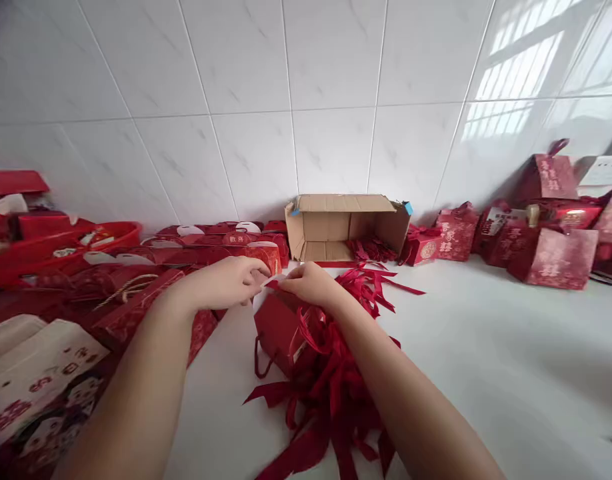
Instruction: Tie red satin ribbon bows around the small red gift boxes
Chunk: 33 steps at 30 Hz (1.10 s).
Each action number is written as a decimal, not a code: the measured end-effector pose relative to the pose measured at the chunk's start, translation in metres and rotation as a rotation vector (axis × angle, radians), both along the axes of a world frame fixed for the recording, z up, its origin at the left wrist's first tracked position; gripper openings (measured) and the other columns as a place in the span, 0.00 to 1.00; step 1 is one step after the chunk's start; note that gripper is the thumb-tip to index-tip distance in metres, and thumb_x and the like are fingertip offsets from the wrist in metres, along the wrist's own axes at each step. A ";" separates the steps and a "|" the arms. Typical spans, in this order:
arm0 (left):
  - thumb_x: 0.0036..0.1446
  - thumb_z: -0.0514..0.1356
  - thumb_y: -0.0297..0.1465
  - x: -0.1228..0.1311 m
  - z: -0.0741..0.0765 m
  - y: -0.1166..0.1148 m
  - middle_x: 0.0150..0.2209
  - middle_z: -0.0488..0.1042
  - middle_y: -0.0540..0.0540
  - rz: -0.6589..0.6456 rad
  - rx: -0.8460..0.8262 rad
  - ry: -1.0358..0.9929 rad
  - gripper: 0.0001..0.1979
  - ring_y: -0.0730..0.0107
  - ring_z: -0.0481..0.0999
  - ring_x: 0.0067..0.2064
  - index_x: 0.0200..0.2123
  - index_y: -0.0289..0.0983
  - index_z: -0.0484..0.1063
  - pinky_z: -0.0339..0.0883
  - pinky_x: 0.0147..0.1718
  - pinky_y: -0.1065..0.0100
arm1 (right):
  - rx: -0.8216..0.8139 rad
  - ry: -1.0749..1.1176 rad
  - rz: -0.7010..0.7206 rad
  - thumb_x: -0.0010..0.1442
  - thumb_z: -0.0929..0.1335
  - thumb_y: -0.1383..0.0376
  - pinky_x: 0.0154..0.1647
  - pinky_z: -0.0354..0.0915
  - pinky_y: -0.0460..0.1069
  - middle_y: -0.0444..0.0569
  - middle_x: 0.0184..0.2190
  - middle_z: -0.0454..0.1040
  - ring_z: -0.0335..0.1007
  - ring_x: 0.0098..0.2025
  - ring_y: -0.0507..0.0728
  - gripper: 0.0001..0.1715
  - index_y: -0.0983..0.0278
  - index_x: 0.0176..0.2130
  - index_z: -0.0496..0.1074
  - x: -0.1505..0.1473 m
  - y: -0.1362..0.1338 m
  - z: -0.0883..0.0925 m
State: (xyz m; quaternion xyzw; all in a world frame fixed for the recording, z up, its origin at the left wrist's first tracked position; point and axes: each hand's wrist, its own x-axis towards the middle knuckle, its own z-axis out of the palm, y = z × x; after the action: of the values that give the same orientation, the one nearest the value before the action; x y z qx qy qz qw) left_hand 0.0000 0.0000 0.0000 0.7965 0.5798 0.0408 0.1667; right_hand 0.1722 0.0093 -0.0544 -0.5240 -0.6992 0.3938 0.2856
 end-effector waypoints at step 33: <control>0.45 0.56 0.29 -0.013 -0.001 0.005 0.41 0.74 0.48 -0.140 0.032 -0.112 0.15 0.63 0.74 0.41 0.39 0.41 0.69 0.68 0.38 0.66 | 0.132 -0.665 0.195 0.45 0.71 0.58 0.27 0.61 0.46 0.48 0.32 0.75 0.70 0.34 0.57 0.13 0.62 0.31 0.74 0.042 -0.049 0.041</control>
State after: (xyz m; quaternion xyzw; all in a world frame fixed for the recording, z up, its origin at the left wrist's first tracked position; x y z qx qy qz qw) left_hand -0.0130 0.0053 -0.0005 0.8341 0.5118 0.0827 0.1886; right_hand 0.2140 -0.0393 -0.0132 -0.5349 -0.8245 0.1811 0.0366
